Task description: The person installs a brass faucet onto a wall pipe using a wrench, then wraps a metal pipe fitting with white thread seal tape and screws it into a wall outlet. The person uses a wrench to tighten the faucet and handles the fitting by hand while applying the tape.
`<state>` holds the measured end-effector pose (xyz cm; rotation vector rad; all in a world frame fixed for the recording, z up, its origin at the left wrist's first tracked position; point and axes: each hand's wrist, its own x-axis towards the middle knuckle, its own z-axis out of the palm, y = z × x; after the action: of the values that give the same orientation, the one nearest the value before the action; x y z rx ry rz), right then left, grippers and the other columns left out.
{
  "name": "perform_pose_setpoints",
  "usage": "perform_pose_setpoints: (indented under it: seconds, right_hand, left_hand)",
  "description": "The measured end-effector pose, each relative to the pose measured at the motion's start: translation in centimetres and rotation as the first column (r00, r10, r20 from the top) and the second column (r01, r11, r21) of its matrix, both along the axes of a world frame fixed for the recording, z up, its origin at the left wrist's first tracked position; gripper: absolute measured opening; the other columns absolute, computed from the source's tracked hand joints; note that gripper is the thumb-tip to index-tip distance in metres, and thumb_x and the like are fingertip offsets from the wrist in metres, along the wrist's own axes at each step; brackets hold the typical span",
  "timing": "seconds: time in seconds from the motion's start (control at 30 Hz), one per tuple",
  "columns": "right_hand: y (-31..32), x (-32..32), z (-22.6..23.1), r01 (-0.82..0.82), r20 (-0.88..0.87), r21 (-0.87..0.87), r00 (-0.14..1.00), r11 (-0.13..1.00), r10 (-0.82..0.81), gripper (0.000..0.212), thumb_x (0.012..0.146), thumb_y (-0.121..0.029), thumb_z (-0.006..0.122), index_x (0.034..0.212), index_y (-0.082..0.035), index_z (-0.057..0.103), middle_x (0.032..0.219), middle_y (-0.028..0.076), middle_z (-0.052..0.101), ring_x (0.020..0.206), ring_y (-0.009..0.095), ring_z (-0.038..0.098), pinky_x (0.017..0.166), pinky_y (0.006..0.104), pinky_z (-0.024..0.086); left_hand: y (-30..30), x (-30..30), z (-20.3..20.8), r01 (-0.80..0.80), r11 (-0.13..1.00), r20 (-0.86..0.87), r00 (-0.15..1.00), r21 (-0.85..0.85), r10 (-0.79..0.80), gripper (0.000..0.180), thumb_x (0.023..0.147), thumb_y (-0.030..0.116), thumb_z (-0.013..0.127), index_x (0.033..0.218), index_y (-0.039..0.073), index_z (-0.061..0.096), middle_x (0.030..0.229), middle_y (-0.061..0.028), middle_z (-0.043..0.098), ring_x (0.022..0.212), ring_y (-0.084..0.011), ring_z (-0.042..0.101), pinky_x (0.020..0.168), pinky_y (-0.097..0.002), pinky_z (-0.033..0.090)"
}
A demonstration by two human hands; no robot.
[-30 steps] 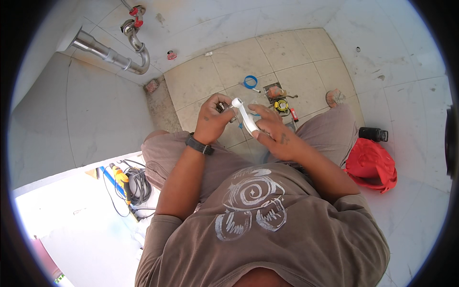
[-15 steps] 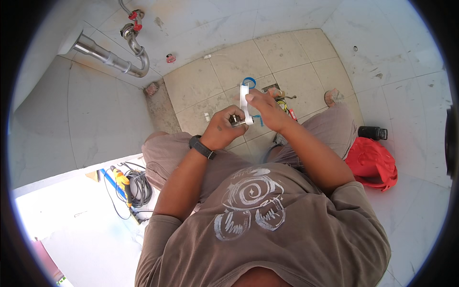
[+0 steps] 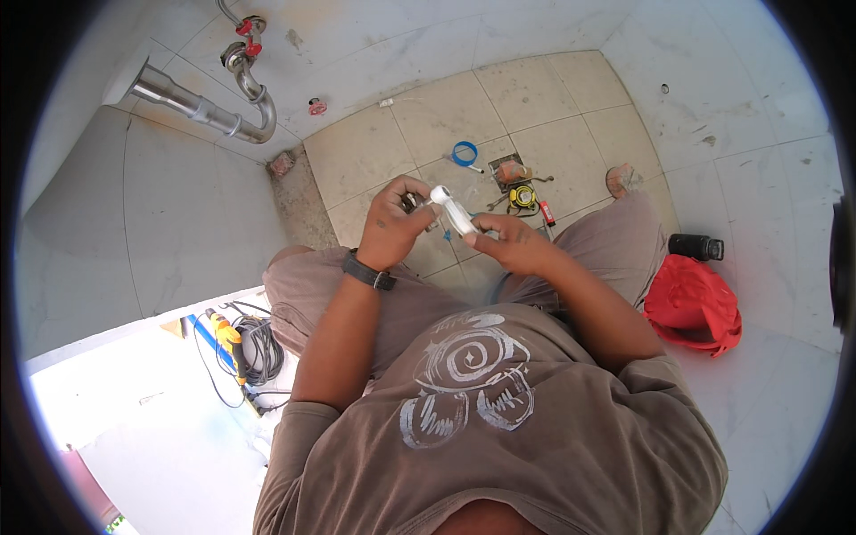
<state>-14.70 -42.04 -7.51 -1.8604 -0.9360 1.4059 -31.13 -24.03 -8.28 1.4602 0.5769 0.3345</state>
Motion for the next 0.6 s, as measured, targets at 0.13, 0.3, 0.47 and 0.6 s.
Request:
perform_pose_setpoints:
  seconds: [0.13,0.3,0.47,0.6]
  right_hand:
    - [-0.6,-0.5,0.6,-0.042,-0.011,0.196,0.999,0.98,0.046,0.036,0.101,-0.036,0.062,0.112,-0.002,0.07,0.115,0.015,0.063,0.108,0.02,0.058,0.095,0.033,0.044]
    - [-0.9,-1.0,2.2,-0.172,0.203,0.428,0.975,0.887,0.091,0.035,0.1,-0.031,0.062,0.118,-0.003,0.07,0.159,0.022,0.036,0.147,0.03,0.037,0.117,0.0407,0.03]
    - [0.5,-1.3,4.0,-0.031,-0.077,0.568,0.993,0.823,0.09,0.035,0.101,-0.029,0.061,0.117,0.001,0.069,0.156,0.022,0.043,0.148,0.034,0.035,0.12,0.0445,0.027]
    - [3.1,-0.6,2.6,0.044,-0.099,0.581,0.995,0.813,0.017,0.04,0.103,-0.036,0.057,0.112,0.002,0.067,0.131,0.019,0.062,0.123,0.034,0.058,0.111,0.0426,0.038]
  left_hand:
    - [0.2,0.0,0.1,-0.036,0.998,-0.026,0.999,0.046,0.037,0.02,0.088,0.01,0.075,0.104,0.003,0.064,0.078,-0.0012,0.065,0.066,-0.0065,0.059,0.059,-0.0223,0.046]
    - [0.2,-0.1,-0.2,-0.034,0.996,-0.053,0.998,0.078,0.038,0.021,0.087,0.011,0.076,0.103,0.003,0.064,0.078,-0.0005,0.065,0.066,-0.0068,0.059,0.061,-0.0231,0.046]
    - [-0.6,0.3,-0.9,0.06,0.968,-0.041,0.998,0.245,-0.052,0.024,0.083,0.011,0.077,0.103,0.004,0.065,0.084,-0.0004,0.065,0.075,-0.0092,0.058,0.069,-0.0257,0.048]
    - [-2.0,0.4,-1.0,0.129,0.985,0.043,0.99,0.116,-0.134,0.024,0.082,0.008,0.077,0.103,0.003,0.066,0.089,0.0,0.065,0.08,-0.0089,0.058,0.073,-0.0262,0.049]
